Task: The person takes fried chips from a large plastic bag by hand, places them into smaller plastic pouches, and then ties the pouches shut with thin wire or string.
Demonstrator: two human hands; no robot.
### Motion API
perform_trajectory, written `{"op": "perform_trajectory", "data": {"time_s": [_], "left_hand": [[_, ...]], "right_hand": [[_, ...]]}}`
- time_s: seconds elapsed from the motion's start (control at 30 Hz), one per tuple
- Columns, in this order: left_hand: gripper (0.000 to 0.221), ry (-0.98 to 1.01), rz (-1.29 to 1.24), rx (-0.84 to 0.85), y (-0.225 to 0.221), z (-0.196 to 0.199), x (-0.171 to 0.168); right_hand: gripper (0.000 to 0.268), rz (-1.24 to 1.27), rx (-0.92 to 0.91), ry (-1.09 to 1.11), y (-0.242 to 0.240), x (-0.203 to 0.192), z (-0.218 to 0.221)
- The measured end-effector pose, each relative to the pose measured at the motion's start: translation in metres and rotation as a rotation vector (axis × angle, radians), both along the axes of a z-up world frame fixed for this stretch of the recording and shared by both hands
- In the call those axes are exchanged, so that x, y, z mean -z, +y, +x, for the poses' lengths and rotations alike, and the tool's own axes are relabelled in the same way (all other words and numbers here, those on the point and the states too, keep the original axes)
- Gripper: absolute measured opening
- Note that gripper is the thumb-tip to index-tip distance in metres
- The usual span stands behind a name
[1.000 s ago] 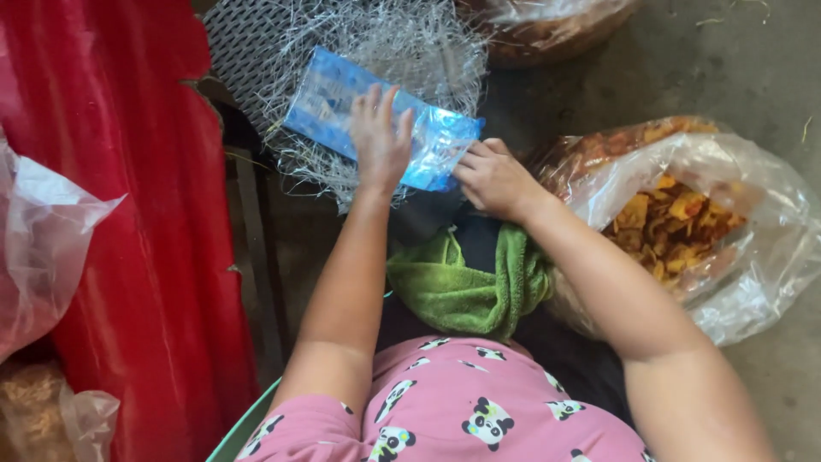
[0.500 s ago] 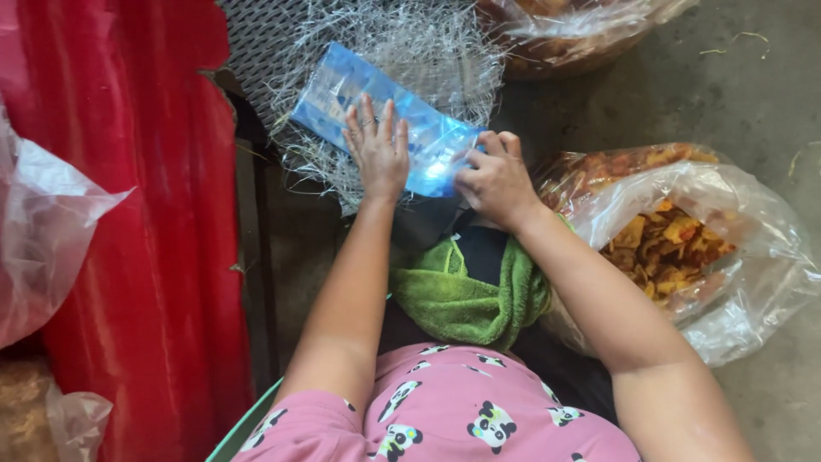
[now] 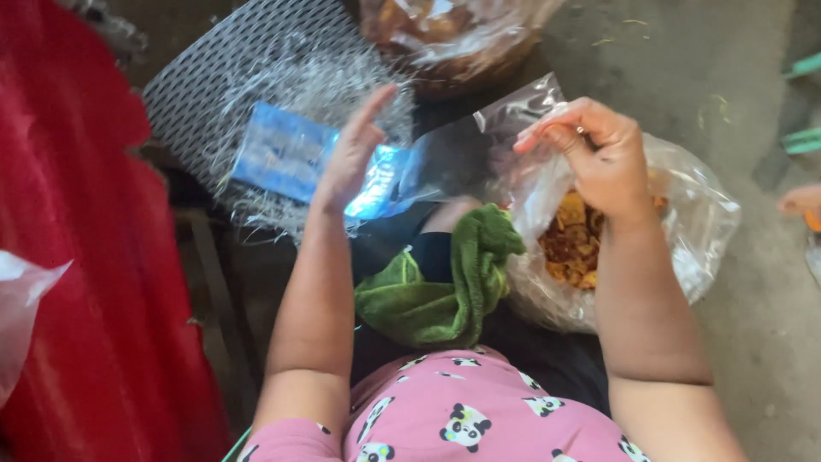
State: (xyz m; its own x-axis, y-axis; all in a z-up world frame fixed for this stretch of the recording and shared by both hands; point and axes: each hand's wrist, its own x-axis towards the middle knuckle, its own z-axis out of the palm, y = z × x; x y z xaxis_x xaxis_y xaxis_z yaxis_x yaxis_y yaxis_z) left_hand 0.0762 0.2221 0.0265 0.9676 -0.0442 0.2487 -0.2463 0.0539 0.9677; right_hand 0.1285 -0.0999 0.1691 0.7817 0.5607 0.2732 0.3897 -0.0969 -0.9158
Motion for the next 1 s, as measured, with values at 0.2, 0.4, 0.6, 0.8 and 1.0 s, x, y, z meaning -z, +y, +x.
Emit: {"op": "perform_trajectory", "data": {"time_s": [0.2, 0.4, 0.6, 0.8, 1.0], "left_hand": [[0.047, -0.072, 0.423, 0.576, -0.085, 0.040, -0.106], [0.016, 0.292, -0.261, 0.485, -0.143, 0.038, -0.078], [0.044, 0.262, 0.365, -0.045, -0.242, 0.041, -0.037], [0.047, 0.259, 0.243, 0.226, -0.311, -0.010, -0.066], [0.038, 0.275, -0.069, 0.486, -0.331, -0.050, -0.107]], "right_hand": [[0.015, 0.146, 0.261, -0.027, -0.085, -0.021, -0.001], [0.012, 0.522, 0.598, 0.306, -0.197, 0.039, -0.025], [0.054, -0.348, 1.005, -0.098, -0.235, 0.161, -0.079], [0.063, -0.053, 0.839, -0.222, -0.118, 0.060, -0.161], [0.043, -0.047, 0.854, -0.276, -0.122, 0.041, -0.182]]}}
